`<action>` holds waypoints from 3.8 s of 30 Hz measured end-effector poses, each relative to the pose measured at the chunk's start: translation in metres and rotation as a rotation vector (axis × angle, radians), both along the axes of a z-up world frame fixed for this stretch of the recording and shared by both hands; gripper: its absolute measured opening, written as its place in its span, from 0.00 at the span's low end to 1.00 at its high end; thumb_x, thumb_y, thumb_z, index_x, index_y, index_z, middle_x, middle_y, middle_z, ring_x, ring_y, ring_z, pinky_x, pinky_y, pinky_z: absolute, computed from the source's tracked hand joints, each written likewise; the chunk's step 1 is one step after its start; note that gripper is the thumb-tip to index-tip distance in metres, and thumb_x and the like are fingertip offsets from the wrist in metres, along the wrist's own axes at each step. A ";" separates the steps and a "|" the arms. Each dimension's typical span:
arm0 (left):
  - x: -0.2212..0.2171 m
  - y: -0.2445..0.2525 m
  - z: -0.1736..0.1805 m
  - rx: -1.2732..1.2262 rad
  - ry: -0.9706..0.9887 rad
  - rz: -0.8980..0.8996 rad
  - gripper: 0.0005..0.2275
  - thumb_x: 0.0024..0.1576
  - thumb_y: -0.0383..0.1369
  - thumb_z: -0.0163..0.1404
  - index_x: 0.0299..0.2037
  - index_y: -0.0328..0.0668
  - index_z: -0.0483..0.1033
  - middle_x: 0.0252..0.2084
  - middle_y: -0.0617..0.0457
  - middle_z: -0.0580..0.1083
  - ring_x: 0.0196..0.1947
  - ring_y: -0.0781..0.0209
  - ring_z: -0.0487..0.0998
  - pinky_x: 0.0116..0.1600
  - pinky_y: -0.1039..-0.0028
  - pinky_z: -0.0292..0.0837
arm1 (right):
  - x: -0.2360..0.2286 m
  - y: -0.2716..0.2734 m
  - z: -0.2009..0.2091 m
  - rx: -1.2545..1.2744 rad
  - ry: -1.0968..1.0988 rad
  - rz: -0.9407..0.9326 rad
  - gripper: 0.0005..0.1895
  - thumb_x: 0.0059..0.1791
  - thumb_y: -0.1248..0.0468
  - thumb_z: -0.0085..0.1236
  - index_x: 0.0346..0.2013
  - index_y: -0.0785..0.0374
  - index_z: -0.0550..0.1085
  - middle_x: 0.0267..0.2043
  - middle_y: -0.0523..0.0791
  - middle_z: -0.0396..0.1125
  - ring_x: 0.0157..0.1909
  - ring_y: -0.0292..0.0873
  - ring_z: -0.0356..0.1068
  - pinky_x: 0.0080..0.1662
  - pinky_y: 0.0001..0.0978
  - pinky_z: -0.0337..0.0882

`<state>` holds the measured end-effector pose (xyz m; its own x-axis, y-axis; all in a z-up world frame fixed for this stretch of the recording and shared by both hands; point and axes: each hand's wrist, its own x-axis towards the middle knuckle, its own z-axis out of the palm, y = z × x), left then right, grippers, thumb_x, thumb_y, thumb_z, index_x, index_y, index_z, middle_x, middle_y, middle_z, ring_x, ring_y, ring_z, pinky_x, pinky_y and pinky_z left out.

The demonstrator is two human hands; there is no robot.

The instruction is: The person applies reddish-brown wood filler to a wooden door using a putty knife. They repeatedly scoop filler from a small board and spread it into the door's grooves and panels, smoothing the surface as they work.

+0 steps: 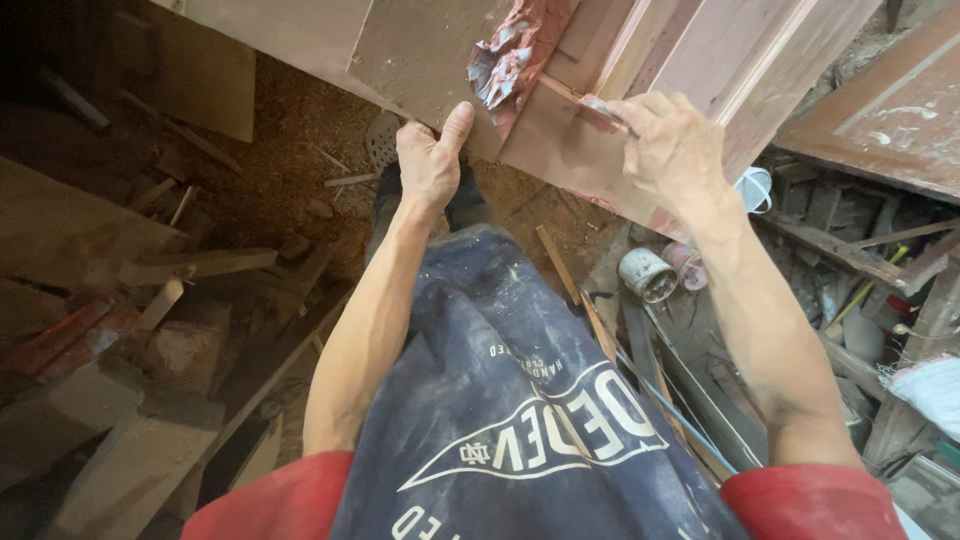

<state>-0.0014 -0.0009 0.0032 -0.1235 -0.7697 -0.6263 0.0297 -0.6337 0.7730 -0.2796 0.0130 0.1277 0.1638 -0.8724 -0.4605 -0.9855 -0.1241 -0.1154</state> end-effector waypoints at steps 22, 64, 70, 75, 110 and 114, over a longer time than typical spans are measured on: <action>-0.001 0.002 -0.004 -0.022 -0.013 0.026 0.17 0.60 0.42 0.59 0.41 0.30 0.81 0.37 0.53 0.81 0.35 0.68 0.76 0.43 0.73 0.75 | 0.020 0.014 -0.008 -0.005 0.057 0.015 0.17 0.47 0.73 0.51 0.48 0.58 0.80 0.45 0.46 0.75 0.42 0.47 0.73 0.37 0.38 0.75; -0.001 0.005 -0.011 -0.022 0.031 0.013 0.15 0.61 0.39 0.57 0.42 0.30 0.81 0.37 0.54 0.80 0.35 0.68 0.76 0.42 0.74 0.74 | 0.007 0.046 0.022 -0.050 -0.453 -0.712 0.14 0.51 0.69 0.53 0.49 0.68 0.77 0.40 0.51 0.74 0.37 0.42 0.73 0.40 0.35 0.73; 0.001 0.005 -0.014 0.003 -0.038 -0.044 0.14 0.62 0.39 0.56 0.41 0.31 0.82 0.36 0.54 0.80 0.34 0.67 0.77 0.41 0.72 0.75 | 0.028 0.137 0.014 -0.139 -0.584 -1.328 0.11 0.56 0.64 0.51 0.48 0.69 0.75 0.35 0.45 0.72 0.32 0.35 0.71 0.36 0.31 0.73; -0.001 0.006 -0.013 -0.114 -0.026 -0.029 0.12 0.64 0.37 0.55 0.43 0.31 0.80 0.38 0.55 0.79 0.36 0.68 0.76 0.43 0.73 0.75 | 0.070 0.201 -0.016 -0.419 -0.367 -1.305 0.12 0.54 0.67 0.55 0.48 0.72 0.72 0.40 0.52 0.70 0.35 0.44 0.74 0.39 0.36 0.73; -0.002 0.005 -0.011 -0.074 -0.133 -0.056 0.16 0.61 0.41 0.57 0.39 0.30 0.82 0.34 0.55 0.80 0.35 0.69 0.74 0.42 0.72 0.73 | 0.089 0.110 -0.074 -0.520 -0.307 -0.921 0.15 0.57 0.69 0.52 0.59 0.68 0.72 0.54 0.52 0.68 0.49 0.50 0.74 0.48 0.38 0.77; 0.000 0.004 -0.009 -0.052 -0.154 -0.065 0.17 0.60 0.42 0.58 0.38 0.29 0.82 0.32 0.55 0.80 0.32 0.69 0.73 0.41 0.73 0.73 | 0.099 0.099 -0.071 -0.601 -0.135 -0.655 0.23 0.52 0.70 0.59 0.63 0.65 0.71 0.57 0.52 0.65 0.53 0.54 0.73 0.54 0.40 0.76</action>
<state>-0.0017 0.0028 -0.0059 -0.0796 -0.7952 -0.6012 -0.1312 -0.5895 0.7971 -0.1809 0.1123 0.0568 -0.4316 -0.8974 0.0913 -0.8627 0.3811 -0.3324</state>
